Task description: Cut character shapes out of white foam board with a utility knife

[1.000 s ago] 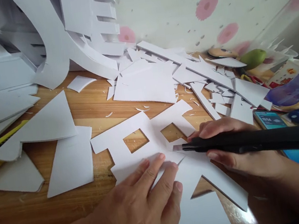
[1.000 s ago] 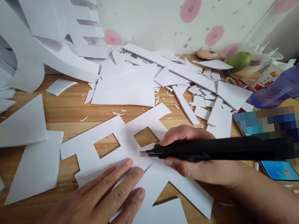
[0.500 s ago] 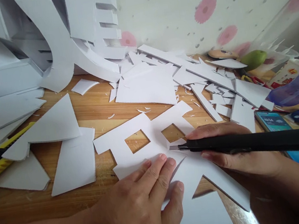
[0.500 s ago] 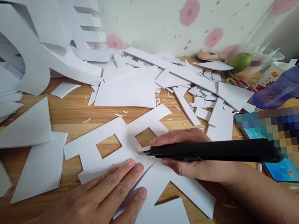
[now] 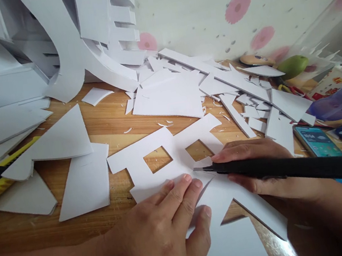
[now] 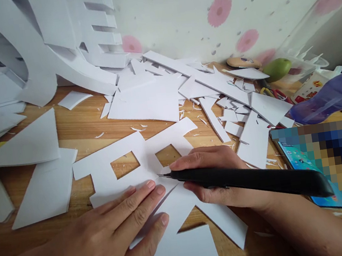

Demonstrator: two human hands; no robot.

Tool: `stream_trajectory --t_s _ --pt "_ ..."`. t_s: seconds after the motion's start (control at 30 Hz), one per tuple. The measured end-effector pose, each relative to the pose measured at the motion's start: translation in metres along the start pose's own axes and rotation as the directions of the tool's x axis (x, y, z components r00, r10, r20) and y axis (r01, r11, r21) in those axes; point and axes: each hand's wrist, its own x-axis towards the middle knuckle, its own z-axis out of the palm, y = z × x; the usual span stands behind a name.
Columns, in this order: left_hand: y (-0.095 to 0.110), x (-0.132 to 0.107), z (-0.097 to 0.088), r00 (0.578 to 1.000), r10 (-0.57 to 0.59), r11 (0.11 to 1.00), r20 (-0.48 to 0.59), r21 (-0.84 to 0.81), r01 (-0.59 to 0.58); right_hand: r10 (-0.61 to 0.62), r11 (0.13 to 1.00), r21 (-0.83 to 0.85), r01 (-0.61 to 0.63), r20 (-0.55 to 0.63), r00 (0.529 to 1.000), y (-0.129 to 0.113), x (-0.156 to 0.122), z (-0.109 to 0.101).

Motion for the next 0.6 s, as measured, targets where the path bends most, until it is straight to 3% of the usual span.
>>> stream_trajectory --t_s 0.17,0.33,0.6 --pt "0.002 -0.001 0.004 1.0 -0.006 1.0 -0.014 0.022 0.007 -0.078 0.994 -0.076 0.079 0.007 0.997 -0.002 0.008 0.004" --pt "0.004 -0.001 0.01 1.0 -0.007 0.999 -0.024 0.046 0.008 -0.129 0.991 -0.036 0.13 0.022 0.991 -0.004 0.013 0.006" --pt "0.008 -0.002 0.008 0.999 -0.033 0.995 -0.018 0.095 0.035 -0.092 0.992 -0.091 0.093 0.015 0.996 -0.006 0.015 0.004"
